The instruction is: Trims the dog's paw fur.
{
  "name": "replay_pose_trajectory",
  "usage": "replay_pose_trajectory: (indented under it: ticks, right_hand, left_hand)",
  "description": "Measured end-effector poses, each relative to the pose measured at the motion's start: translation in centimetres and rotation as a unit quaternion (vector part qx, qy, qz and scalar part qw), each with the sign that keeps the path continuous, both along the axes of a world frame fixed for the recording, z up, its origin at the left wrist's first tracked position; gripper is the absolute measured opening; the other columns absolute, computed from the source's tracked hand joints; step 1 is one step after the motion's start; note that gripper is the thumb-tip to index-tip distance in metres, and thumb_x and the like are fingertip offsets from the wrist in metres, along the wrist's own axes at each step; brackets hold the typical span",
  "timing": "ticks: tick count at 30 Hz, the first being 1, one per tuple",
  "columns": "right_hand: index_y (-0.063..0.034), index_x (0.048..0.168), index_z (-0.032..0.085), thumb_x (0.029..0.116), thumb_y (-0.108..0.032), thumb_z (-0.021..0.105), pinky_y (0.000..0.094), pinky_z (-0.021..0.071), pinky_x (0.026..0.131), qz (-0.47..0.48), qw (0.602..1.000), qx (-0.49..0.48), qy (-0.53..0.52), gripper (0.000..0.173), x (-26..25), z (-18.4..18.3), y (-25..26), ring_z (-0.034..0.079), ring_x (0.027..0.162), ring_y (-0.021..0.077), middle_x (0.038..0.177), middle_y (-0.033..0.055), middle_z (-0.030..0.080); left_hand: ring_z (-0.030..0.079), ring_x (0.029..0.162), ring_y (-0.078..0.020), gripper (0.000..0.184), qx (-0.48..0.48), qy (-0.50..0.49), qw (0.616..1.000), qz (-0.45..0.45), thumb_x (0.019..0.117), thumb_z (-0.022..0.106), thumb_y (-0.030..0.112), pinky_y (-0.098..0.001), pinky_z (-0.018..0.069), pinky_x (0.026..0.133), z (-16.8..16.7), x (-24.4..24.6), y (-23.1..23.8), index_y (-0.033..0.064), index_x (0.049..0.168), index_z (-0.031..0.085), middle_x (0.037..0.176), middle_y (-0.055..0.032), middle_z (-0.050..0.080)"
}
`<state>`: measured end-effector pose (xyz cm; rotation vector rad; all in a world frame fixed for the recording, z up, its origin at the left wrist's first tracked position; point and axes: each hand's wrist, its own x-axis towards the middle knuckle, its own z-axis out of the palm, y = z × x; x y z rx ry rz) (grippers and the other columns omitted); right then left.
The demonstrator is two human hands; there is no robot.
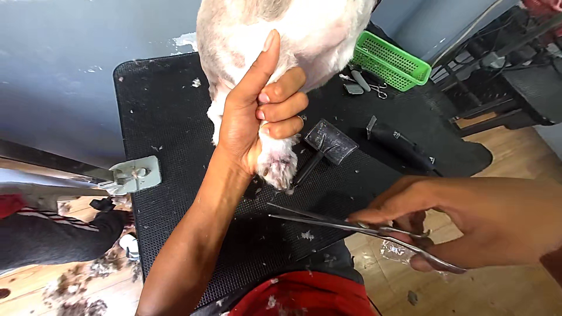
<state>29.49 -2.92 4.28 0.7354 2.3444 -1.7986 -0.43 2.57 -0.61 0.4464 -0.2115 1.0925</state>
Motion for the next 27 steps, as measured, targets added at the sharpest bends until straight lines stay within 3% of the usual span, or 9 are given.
replay_pose_trajectory:
  ticks: [6, 21, 27]
  right_hand:
    - [-0.0285, 0.146, 0.060, 0.0879, -0.029, 0.077, 0.0113, 0.0517, 0.057, -0.018, 1.000, 0.022, 0.006, 0.061, 0.0, 1.6, 0.5, 0.060, 0.066, -0.0045, 0.088, -0.0092, 0.072]
    - [-0.0383, 0.146, 0.059, 0.0883, -0.028, 0.075, 0.0128, 0.0542, 0.056, -0.042, 0.996, 0.081, -0.005, 0.061, -0.4, 1.7, -0.2, 0.062, 0.065, -0.0032, 0.087, -0.0099, 0.072]
    - [-0.0318, 0.147, 0.059, 0.0928, -0.028, 0.071, 0.0116, 0.0536, 0.055, -0.030, 0.996, 0.083, -0.009, 0.055, -0.4, 1.3, -0.3, 0.062, 0.066, -0.0041, 0.087, -0.0091, 0.071]
  left_hand:
    - [0.039, 0.041, -0.0030, 0.047, -0.015, -0.005, 1.000, -0.010, 0.1113, 0.031, 0.035, -0.0140, 0.0350, 0.041, 0.0, 0.3, -0.1, 0.0101, 0.075, 0.048, 0.055, 0.0039, 0.040]
    - [0.040, 0.041, -0.0036, 0.043, -0.014, 0.000, 1.000, -0.005, 0.1115, 0.032, 0.030, -0.0143, 0.0366, 0.041, 0.2, 0.5, -0.3, 0.0100, 0.076, 0.047, 0.055, 0.0034, 0.040]
    - [0.039, 0.040, -0.0035, 0.042, -0.019, -0.003, 1.000, 0.001, 0.1112, 0.034, 0.029, -0.0144, 0.0363, 0.040, 0.2, 0.6, -0.3, 0.0104, 0.076, 0.047, 0.055, 0.0037, 0.040]
